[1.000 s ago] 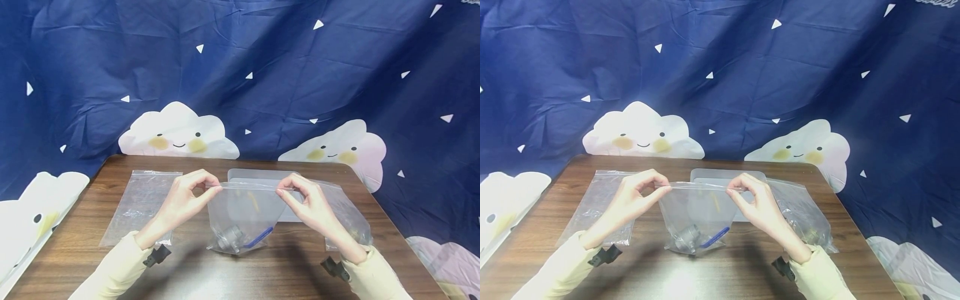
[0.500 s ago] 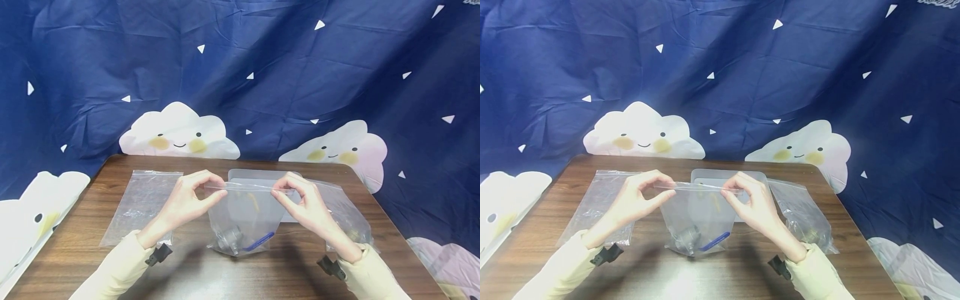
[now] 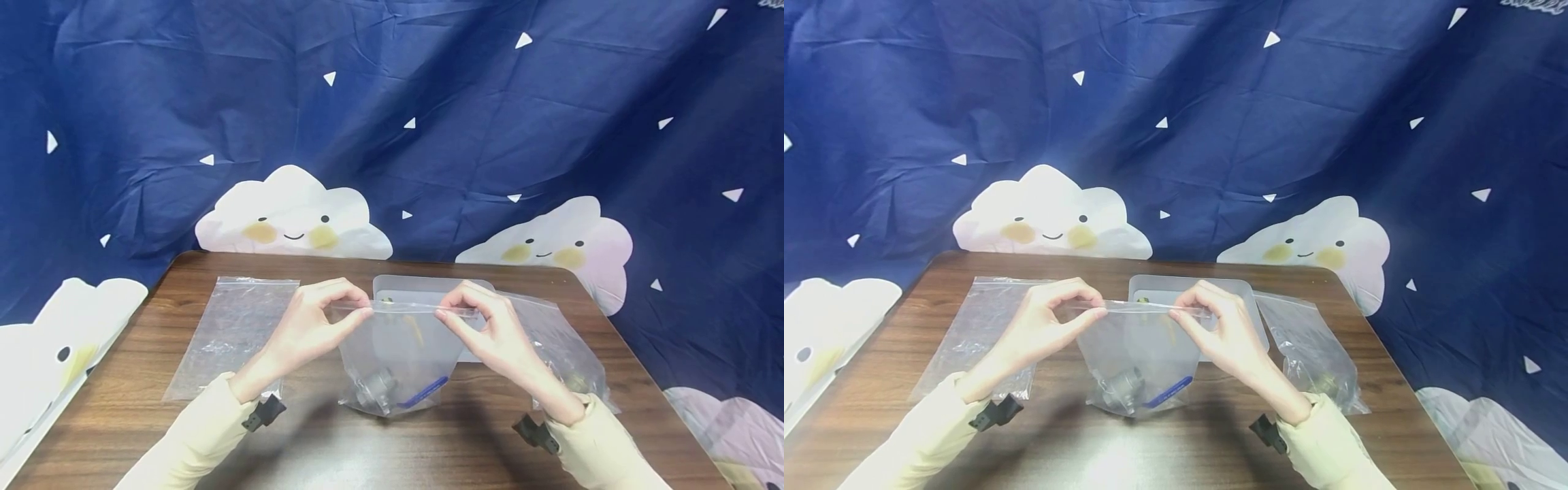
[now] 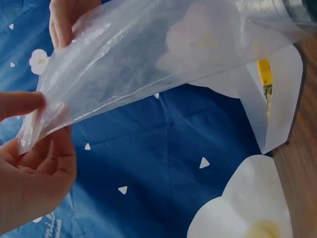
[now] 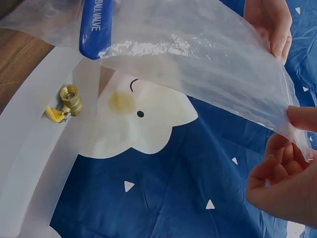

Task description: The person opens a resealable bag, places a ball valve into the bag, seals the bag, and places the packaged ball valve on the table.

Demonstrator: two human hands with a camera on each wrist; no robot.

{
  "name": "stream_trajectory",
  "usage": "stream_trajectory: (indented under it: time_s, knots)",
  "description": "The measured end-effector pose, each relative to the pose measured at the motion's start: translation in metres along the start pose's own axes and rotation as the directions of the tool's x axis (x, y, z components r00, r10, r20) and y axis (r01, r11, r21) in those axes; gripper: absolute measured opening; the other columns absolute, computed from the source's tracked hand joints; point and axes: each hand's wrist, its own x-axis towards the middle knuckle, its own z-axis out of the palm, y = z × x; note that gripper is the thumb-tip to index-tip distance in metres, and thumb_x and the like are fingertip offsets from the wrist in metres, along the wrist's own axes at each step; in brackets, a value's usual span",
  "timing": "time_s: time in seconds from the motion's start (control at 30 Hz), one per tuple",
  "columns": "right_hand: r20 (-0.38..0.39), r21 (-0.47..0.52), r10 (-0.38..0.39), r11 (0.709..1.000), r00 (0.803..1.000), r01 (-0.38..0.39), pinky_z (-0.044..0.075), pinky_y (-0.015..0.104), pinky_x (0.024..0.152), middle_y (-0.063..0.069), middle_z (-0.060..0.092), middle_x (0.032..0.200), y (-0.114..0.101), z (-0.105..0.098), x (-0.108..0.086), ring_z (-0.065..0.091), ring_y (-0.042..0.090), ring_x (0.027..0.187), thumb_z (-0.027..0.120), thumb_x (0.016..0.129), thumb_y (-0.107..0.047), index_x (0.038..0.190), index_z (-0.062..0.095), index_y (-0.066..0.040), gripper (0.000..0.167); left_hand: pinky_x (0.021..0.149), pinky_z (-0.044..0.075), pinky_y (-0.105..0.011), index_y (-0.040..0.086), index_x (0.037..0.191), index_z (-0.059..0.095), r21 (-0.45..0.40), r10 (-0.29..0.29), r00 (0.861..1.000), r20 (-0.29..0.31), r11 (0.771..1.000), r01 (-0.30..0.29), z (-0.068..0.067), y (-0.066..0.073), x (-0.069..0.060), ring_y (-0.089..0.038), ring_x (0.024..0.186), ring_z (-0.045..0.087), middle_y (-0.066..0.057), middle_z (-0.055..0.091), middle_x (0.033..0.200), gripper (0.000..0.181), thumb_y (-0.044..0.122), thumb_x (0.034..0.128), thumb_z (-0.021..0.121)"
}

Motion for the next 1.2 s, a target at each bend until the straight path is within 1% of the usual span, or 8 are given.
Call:
stream_trajectory:
  time_s: [0.2,0.4,0.53,0.63,0.8,0.9,1.0,1.2]
  knots:
    - [0.032,0.044,0.003,0.999,0.999,-0.005,0.050,0.017,0.078,-0.009,0.068,0.084,-0.002,0.000,0.001,0.061,0.002,0.083,0.074,0.086,-0.007,0.089,0.070,-0.022,0.016,0.078,0.057,-0.021,0.018,0.090,0.076,-0.040,0.004,1.000,0.031,0.999,-0.003,0.002,0.003,0.003,-0.003,0.083,0.072,0.008,0.075,0.085,0.009,0.013,0.0833,0.077]
    - [0.060,0.072,-0.020,0.997,0.998,0.015,0.049,0.017,0.075,-0.009,0.071,0.086,-0.004,0.001,0.003,0.063,0.002,0.082,0.075,0.086,-0.009,0.092,0.074,-0.023,0.016,0.077,0.059,-0.022,0.017,0.086,0.077,-0.074,0.027,1.000,0.013,0.997,-0.026,0.003,0.004,0.003,-0.003,0.079,0.071,0.007,0.075,0.081,0.007,0.010,0.0833,0.077]
    - [0.045,0.046,-0.029,0.999,0.999,0.027,0.045,0.019,0.071,-0.011,0.069,0.082,-0.005,0.001,0.004,0.058,0.003,0.077,0.076,0.085,-0.009,0.088,0.074,-0.024,0.016,0.076,0.058,-0.021,0.016,0.086,0.076,-0.059,0.039,0.999,0.016,0.997,-0.038,0.003,0.003,0.004,-0.003,0.079,0.071,0.007,0.074,0.081,0.005,0.011,0.0840,0.077]
    - [0.052,0.046,-0.021,0.999,0.998,0.018,0.044,0.019,0.070,-0.013,0.067,0.081,-0.006,0.002,0.004,0.056,0.003,0.076,0.075,0.086,-0.010,0.088,0.072,-0.024,0.015,0.076,0.056,-0.021,0.016,0.089,0.077,-0.027,0.050,0.999,0.013,0.998,-0.049,0.003,0.003,0.006,-0.003,0.080,0.071,0.008,0.075,0.084,0.007,0.013,0.0837,0.077]
    - [0.083,0.077,-0.017,0.997,0.996,0.010,0.044,0.019,0.070,-0.012,0.065,0.082,-0.006,0.003,0.005,0.056,0.004,0.077,0.073,0.090,-0.018,0.089,0.072,-0.018,0.001,0.075,0.056,-0.019,0.018,0.091,0.078,-0.027,0.055,0.998,0.010,0.998,-0.055,0.004,0.004,0.007,-0.002,0.080,0.071,0.007,0.076,0.085,0.010,0.012,0.0817,0.079]
    - [0.093,0.089,-0.026,0.996,0.995,0.017,0.046,0.019,0.071,-0.013,0.067,0.084,-0.007,0.003,0.007,0.059,0.003,0.079,0.075,0.089,-0.020,0.091,0.073,-0.019,0.003,0.074,0.056,-0.017,0.017,0.088,0.078,-0.044,0.060,0.998,0.003,0.997,-0.060,0.006,0.004,0.007,-0.002,0.078,0.070,0.006,0.076,0.082,0.008,0.012,0.0821,0.079]
    - [0.102,0.090,-0.047,0.995,0.994,0.038,0.049,0.018,0.071,-0.013,0.069,0.085,-0.008,0.004,0.010,0.061,0.002,0.079,0.077,0.086,-0.016,0.092,0.074,-0.023,0.009,0.075,0.056,-0.018,0.016,0.088,0.078,-0.063,0.068,0.998,0.003,0.996,-0.068,0.007,0.004,0.007,-0.002,0.078,0.069,0.003,0.076,0.081,0.007,0.011,0.0834,0.077]
    - [0.089,0.072,-0.067,0.996,0.994,0.061,0.043,0.019,0.064,-0.012,0.066,0.078,-0.007,0.005,0.013,0.055,0.002,0.072,0.076,0.086,-0.010,0.087,0.074,-0.023,0.013,0.078,0.058,-0.019,0.015,0.087,0.077,-0.096,0.072,0.997,0.022,0.993,-0.069,0.010,0.005,0.009,-0.004,0.079,0.071,0.001,0.076,0.082,0.010,0.006,0.0837,0.074]
